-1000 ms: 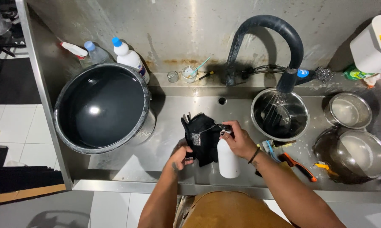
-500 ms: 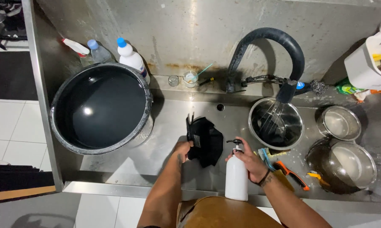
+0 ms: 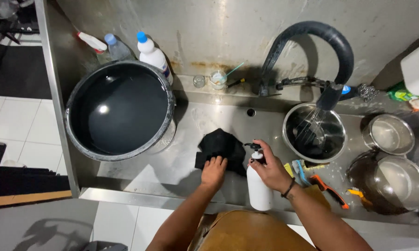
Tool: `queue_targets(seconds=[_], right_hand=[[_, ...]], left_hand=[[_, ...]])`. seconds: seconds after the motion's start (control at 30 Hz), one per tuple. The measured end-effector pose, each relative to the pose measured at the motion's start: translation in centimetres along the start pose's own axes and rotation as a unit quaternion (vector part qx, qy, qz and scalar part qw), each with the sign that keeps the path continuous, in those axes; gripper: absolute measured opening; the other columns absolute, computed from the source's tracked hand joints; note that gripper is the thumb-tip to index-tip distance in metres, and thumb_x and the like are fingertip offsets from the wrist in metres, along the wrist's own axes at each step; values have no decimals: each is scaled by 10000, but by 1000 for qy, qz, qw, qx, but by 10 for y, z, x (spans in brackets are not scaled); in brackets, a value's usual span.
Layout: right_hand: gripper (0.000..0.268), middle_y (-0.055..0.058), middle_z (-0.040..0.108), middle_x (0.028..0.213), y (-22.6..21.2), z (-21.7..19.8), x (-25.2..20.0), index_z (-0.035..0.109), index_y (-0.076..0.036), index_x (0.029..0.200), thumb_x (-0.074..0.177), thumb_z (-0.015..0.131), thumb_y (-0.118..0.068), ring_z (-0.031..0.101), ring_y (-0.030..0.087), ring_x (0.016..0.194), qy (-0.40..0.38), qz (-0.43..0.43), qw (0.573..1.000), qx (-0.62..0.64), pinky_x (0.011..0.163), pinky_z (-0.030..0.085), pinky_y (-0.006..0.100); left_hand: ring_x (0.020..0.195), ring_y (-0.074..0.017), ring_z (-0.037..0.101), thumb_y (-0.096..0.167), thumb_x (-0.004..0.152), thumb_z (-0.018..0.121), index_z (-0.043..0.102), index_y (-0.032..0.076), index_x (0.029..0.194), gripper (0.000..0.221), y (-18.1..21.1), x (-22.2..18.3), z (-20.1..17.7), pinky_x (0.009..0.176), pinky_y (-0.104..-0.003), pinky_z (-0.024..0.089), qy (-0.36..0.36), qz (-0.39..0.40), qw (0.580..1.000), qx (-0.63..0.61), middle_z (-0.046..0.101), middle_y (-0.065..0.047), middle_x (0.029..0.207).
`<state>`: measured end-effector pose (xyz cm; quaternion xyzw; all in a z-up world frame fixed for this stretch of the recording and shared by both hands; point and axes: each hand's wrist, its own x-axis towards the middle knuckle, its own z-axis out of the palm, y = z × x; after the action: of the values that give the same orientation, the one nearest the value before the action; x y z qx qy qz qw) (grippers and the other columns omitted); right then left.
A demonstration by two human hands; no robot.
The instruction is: Cleaning a black mesh cap in a sink using a spray bottle, sponge, and brush.
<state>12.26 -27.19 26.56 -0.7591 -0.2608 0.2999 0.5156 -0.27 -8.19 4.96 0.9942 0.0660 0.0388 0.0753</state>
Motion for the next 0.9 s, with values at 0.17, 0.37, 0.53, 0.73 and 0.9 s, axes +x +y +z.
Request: queue_targets(seconds=[0.17, 0.37, 0.53, 0.73, 0.9], right_hand=[[513, 169, 783, 908, 18, 12, 6, 497, -108, 1429, 956, 682, -181, 769, 281, 897, 79, 4, 996, -46, 837, 612, 435], [531, 245, 751, 1064, 21, 6, 14, 508, -133, 1422, 927, 697, -172, 740, 383, 1026, 33, 36, 995, -88, 907, 602, 495], [574, 263, 741, 1103, 16, 4, 14, 478, -133, 1452, 920, 692, -164, 730, 387, 1045, 15, 42, 995, -91, 900, 603, 513], [544, 268, 740, 1105, 13, 17, 26, 536, -120, 1404, 892, 720, -115, 732, 372, 1033, 14, -16, 998, -52, 869, 617, 492], [569, 270, 732, 1134, 14, -5, 24, 520, -106, 1425, 899, 736, -103, 726, 330, 1010, 9, -38, 999, -27, 857, 614, 506]], left_hand=[[1484, -350, 327, 86, 923, 610, 246, 213, 1602, 780, 10, -21, -50, 1227, -504, 274, -275, -85, 955, -65, 356, -137, 1563], [1568, -413, 138, 59, 985, 518, 185, 225, 1646, 759, 19, -25, -99, 1272, -525, 189, -331, -97, 934, -95, 177, -181, 1690], [1539, -440, 229, 186, 1033, 557, 360, 267, 1593, 599, 8, -20, -45, 1243, -552, 256, -285, -118, 944, -121, 276, -201, 1654], [1524, -441, 279, 63, 1019, 516, 481, 302, 1533, 568, -2, -20, -31, 1220, -547, 320, -262, -114, 948, -139, 344, -188, 1631], [1512, -459, 307, 90, 1022, 505, 598, 295, 1447, 480, -44, -27, 32, 1237, -575, 277, -213, -59, 957, -186, 419, -178, 1602]])
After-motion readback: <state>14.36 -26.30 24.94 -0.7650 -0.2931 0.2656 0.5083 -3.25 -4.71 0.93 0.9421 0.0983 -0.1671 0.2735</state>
